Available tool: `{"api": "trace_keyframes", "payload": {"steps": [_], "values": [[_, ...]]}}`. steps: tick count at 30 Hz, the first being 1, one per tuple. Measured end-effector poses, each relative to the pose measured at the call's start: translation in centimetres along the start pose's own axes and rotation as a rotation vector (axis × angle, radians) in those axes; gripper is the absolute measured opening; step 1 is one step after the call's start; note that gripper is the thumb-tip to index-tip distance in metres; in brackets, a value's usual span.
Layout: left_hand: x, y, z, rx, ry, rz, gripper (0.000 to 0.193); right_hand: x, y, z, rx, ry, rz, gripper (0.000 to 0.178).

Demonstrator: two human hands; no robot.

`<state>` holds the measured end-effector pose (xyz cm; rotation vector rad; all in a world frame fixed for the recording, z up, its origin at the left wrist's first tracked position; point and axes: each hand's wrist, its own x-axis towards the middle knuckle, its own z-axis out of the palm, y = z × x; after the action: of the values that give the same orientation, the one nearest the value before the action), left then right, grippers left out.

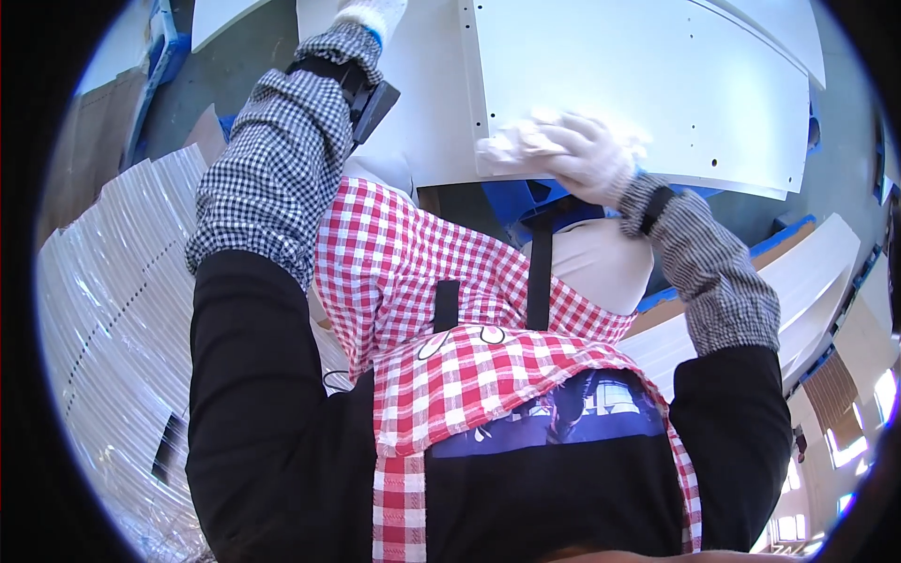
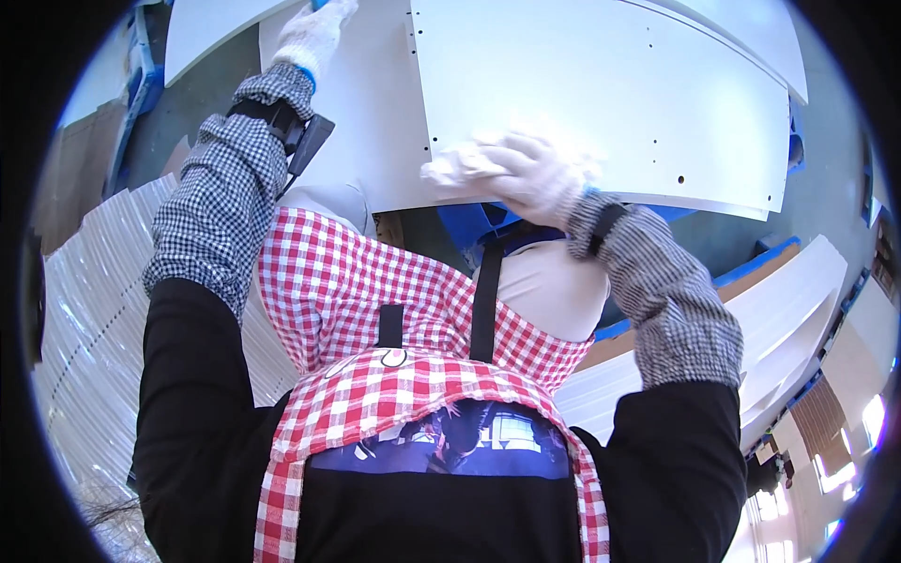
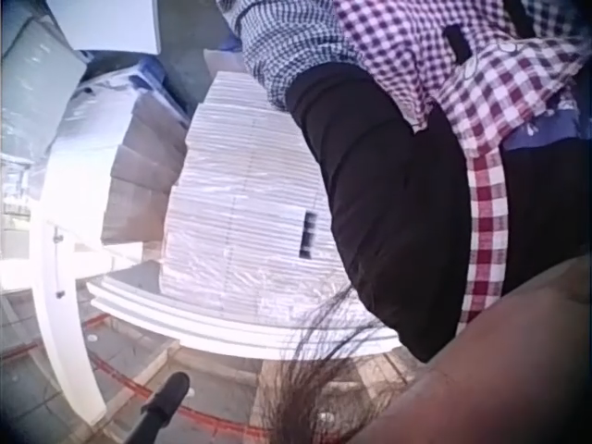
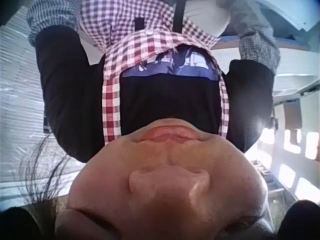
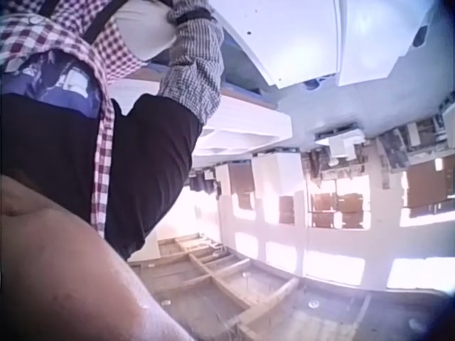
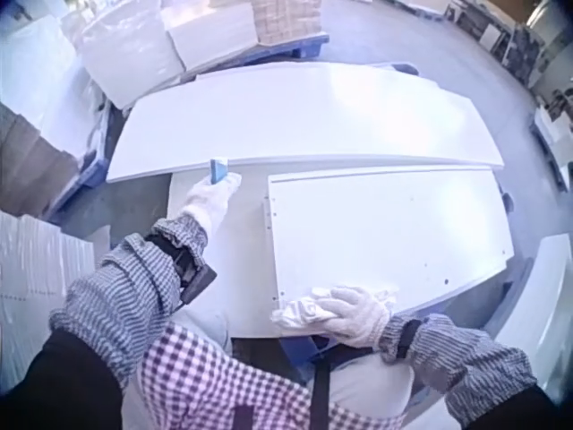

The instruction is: Cleaning and wiping white furniture panels using a cloth and a blue cleaning block in a factory setting.

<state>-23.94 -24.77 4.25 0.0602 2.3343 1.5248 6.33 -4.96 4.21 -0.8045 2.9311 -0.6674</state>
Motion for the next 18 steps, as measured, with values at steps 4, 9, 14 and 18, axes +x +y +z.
{"api": "trace_keyframes", "payload": {"steps": [4, 9, 14, 18], "values": [[0.2, 2.3, 3.4, 0.043, -0.182, 0.032, 0.041, -9.7, 0.9, -3.1, -0.201, -0.072, 0.338, 0.037], [1.4, 6.0, 8.4, 0.797, -0.337, 0.212, 0.037, -15.2, 3.1, -6.6, -0.251, -0.242, 0.816, 0.031], [3.4, 7.2, 12.1, 0.775, -0.428, 0.342, 0.041, -11.5, 2.2, -8.4, -0.262, -0.323, 1.027, 0.028], [6.9, 5.6, 14.7, 0.903, -0.544, 0.361, 0.053, -12.1, 3.1, -7.1, -0.218, -0.242, 1.055, 0.027]]}}
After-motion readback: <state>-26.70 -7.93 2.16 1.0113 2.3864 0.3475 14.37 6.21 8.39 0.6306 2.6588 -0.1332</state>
